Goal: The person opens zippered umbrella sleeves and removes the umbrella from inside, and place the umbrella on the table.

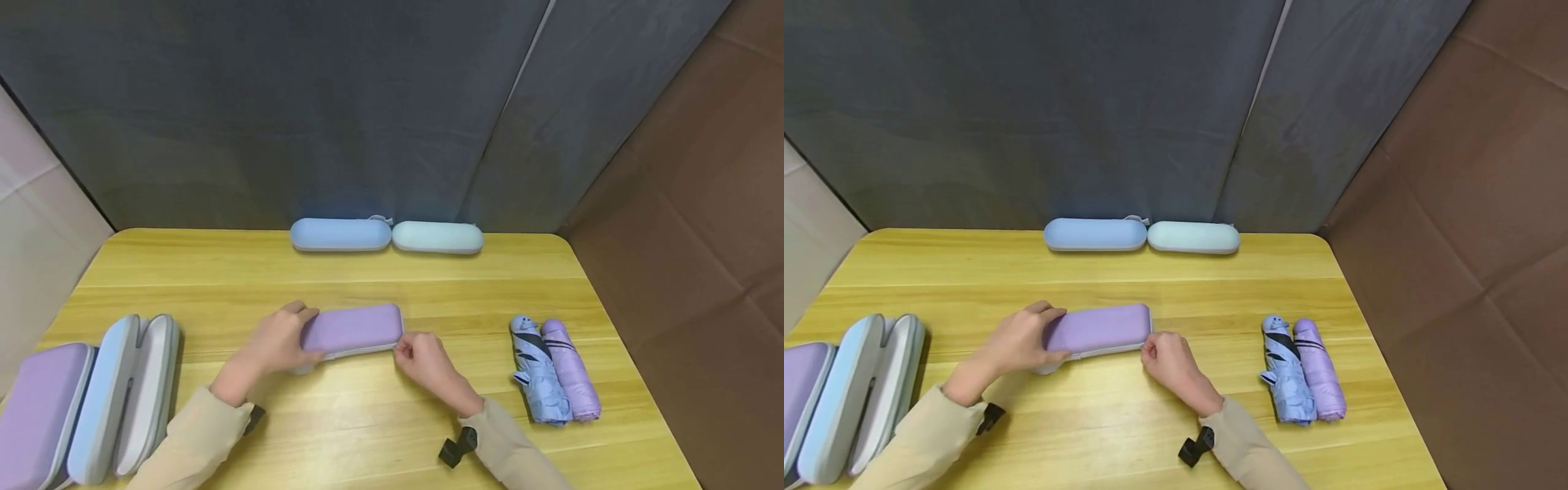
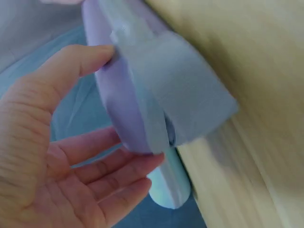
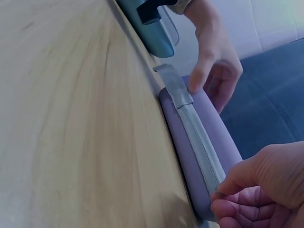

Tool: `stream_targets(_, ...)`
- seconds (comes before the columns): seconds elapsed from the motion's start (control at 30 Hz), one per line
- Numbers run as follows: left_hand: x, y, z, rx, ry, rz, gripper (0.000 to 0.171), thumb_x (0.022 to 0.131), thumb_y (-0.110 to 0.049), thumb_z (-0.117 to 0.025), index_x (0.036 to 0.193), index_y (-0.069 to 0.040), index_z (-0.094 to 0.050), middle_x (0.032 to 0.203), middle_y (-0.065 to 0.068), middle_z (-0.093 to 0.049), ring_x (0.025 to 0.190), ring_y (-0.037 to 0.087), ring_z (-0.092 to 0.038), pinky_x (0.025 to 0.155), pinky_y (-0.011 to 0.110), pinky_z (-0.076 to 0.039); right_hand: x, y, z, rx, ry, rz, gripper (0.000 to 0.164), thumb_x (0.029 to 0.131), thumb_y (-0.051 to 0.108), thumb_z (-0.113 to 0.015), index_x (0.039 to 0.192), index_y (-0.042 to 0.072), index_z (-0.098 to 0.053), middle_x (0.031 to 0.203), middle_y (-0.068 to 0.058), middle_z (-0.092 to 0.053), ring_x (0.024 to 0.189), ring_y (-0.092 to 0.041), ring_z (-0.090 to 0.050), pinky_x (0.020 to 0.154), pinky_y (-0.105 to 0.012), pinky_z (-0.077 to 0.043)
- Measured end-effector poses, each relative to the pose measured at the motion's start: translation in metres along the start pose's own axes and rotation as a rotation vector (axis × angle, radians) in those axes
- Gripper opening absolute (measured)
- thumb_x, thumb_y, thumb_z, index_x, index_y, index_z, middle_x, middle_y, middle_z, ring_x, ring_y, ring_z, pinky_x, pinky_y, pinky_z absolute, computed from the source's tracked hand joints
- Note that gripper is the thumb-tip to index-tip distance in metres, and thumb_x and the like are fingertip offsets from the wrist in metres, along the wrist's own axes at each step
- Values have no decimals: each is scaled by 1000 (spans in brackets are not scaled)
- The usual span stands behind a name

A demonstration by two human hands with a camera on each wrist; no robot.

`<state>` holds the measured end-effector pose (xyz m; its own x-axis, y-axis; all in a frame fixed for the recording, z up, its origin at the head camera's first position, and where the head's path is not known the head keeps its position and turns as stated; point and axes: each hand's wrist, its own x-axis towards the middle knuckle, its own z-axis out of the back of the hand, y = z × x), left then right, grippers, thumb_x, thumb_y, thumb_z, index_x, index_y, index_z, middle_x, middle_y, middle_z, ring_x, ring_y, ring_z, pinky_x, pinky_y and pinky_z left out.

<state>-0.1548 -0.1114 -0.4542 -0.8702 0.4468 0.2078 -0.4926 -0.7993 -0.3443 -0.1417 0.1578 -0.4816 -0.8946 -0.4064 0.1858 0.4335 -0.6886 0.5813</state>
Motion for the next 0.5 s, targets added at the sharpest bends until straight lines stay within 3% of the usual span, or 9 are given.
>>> stream_targets(0.2, -3, 7, -1, -38, -9, -33, 67, 59, -29, -82, 109, 11, -62, 94, 15, -60, 79, 27, -61, 68, 42, -54, 0, 0, 0, -25, -16, 6, 12, 74, -5, -64, 66, 4, -64, 58, 0, -56, 51, -3, -45, 46, -14, -41)
stream_targets(0.5, -4, 9, -3, -60, -29, -31, 65, 56, -26, -82, 107, 10, -62, 92, 13, -60, 77, 26, -61, 68, 41, -54, 2, 10, -3, -66, -25, 27, 14, 74, -5, -64, 64, 5, -63, 57, 0, -56, 50, -3, -43, 44, -13, -39)
